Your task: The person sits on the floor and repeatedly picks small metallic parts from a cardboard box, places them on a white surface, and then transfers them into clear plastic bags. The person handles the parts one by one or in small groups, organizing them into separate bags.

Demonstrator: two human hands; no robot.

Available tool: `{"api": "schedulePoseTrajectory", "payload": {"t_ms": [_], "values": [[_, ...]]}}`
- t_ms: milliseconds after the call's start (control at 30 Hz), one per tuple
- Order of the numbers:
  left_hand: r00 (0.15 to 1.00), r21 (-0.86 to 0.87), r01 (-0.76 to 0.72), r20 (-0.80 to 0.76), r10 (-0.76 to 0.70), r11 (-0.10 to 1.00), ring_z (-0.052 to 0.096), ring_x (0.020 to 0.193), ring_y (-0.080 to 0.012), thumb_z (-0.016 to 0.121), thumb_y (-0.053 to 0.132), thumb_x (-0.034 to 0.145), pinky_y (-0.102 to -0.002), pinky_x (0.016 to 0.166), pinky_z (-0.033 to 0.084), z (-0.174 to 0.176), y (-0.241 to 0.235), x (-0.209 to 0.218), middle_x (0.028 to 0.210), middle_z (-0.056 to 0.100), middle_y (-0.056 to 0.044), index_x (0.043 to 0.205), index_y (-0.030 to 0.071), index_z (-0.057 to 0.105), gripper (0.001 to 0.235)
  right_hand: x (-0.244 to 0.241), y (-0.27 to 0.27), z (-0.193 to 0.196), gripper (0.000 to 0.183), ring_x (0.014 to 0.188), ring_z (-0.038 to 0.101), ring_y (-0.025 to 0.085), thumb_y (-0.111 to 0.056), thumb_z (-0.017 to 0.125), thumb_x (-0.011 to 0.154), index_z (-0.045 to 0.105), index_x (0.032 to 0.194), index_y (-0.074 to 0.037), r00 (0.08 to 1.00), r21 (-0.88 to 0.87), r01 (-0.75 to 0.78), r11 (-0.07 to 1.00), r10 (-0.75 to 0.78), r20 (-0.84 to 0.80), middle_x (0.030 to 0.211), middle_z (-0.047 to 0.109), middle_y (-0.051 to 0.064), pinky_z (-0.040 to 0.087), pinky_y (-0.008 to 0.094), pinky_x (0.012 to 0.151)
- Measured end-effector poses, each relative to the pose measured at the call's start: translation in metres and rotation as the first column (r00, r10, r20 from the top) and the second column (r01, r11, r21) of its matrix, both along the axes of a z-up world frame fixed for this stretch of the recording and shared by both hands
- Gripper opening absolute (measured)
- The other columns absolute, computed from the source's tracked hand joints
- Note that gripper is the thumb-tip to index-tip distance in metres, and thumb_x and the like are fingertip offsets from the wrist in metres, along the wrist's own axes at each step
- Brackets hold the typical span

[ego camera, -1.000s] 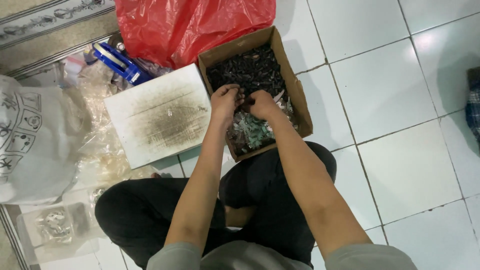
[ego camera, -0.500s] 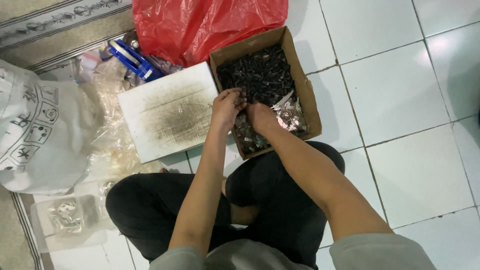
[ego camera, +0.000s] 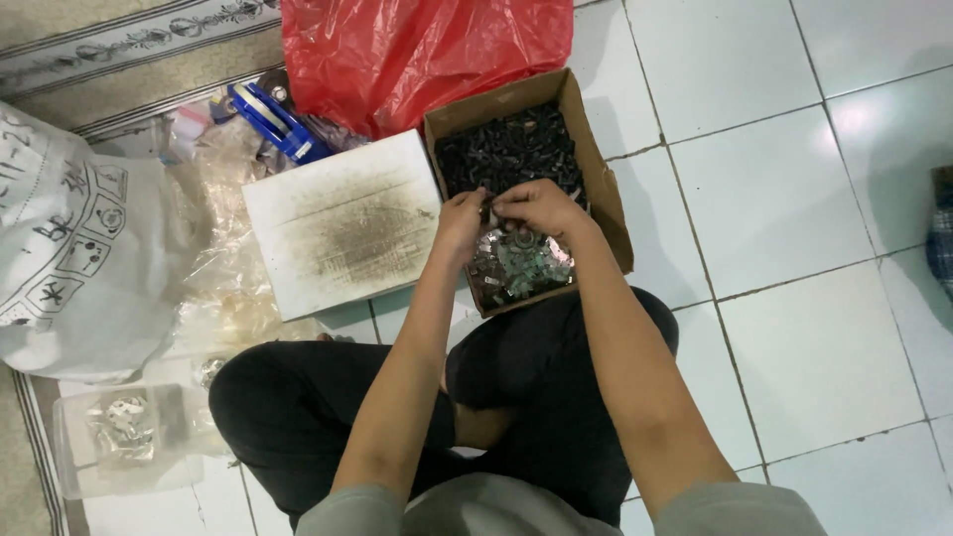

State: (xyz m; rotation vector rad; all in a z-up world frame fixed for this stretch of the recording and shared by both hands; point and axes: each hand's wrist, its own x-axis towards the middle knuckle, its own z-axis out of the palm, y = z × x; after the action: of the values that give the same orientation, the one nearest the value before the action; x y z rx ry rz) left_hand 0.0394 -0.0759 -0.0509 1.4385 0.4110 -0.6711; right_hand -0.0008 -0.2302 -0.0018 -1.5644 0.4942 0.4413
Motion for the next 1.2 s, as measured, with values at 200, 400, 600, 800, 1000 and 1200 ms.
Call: {"api": "schedulePoseTrajectory", "payload": {"t_ms": [200, 400, 600, 800, 1000, 1200], "values": [[0.972, -0.241, -0.202, -0.168, 0.164, 0.949, 0.071, 0.079, -0.0277, 0.055, 0.025, 0.102, -0.038, 0.074, 0.067, -0.047, -0.004, 0.007, 0.095, 0.066, -0.023, 0.115, -0.01, 0.067, 0.039, 0.005, -0.016, -0.065, 0.021, 0.078, 0.076, 0.022, -0.02, 0.069, 0.098, 0.077, 0.114, -0.009, 0.993, -0.451, 0.016, 0.892, 0.039, 0.111, 0.098, 0.077, 0.015, 0.062, 0.036, 0.064], [0.968, -0.35, -0.229, -0.183, 0.173, 0.908, 0.069, 0.09, -0.0299, 0.046, 0.022, 0.106, -0.039, 0.087, 0.066, 0.003, 0.021, 0.008, 0.106, 0.065, -0.022, 0.116, -0.006, 0.066, 0.036, -0.01, 0.055, -0.042, 0.035, 0.101, 0.074, 0.038, -0.008, 0.062, 0.092, 0.07, 0.125, 0.002, 0.825, -0.829, -0.419, 0.37, 0.537, -0.177, 0.119, 0.071, 0.027, 0.065, 0.048, 0.082], [0.966, -0.345, -0.242, -0.171, 0.193, 0.907, 0.07, 0.091, -0.0323, 0.053, 0.02, 0.104, -0.045, 0.087, 0.066, 0.001, 0.034, 0.005, 0.109, 0.064, -0.024, 0.114, -0.008, 0.063, 0.031, -0.017, 0.045, -0.134, 0.025, 0.098, 0.072, 0.04, -0.007, 0.057, 0.095, 0.076, 0.11, 0.0, 0.622, -0.906, -0.402, 0.132, 0.766, -0.164, 0.123, 0.065, 0.024, 0.064, 0.049, 0.074], [0.982, -0.338, -0.175, -0.133, 0.137, 0.925, 0.068, 0.097, -0.0331, 0.049, 0.019, 0.106, -0.046, 0.091, 0.064, 0.018, 0.037, -0.002, 0.113, 0.061, -0.027, 0.12, -0.01, 0.062, 0.034, -0.01, 0.041, -0.133, 0.02, 0.09, 0.076, 0.04, -0.004, 0.06, 0.093, 0.078, 0.101, 0.002, 0.63, -0.818, -0.531, 0.22, 0.749, -0.207, 0.097, 0.077, 0.025, 0.063, 0.046, 0.076], [0.991, -0.354, -0.127, -0.085, 0.103, 0.927, 0.061, 0.117, -0.0386, 0.043, 0.016, 0.11, -0.049, 0.1, 0.06, 0.041, 0.047, -0.012, 0.132, 0.051, -0.035, 0.127, -0.013, 0.058, 0.037, 0.003, -0.009, -0.111, 0.025, 0.075, 0.075, 0.031, -0.01, 0.074, 0.085, 0.076, 0.11, -0.005, 0.972, -0.436, -0.221, 0.872, 0.233, -0.027, 0.097, 0.074, 0.022, 0.063, 0.042, 0.061], [0.981, -0.395, -0.169, -0.153, 0.117, 0.903, 0.049, 0.131, -0.0437, 0.048, 0.02, 0.107, -0.056, 0.109, 0.049, 0.048, 0.029, -0.02, 0.136, 0.036, -0.034, 0.136, -0.016, 0.052, 0.046, -0.014, 0.0, 0.006, 0.025, 0.079, 0.072, 0.018, -0.006, 0.079, 0.089, 0.07, 0.111, 0.002, 0.992, 0.174, 0.032, 0.984, -0.053, 0.112, 0.091, 0.073, 0.01, 0.063, 0.028, 0.07]]}}
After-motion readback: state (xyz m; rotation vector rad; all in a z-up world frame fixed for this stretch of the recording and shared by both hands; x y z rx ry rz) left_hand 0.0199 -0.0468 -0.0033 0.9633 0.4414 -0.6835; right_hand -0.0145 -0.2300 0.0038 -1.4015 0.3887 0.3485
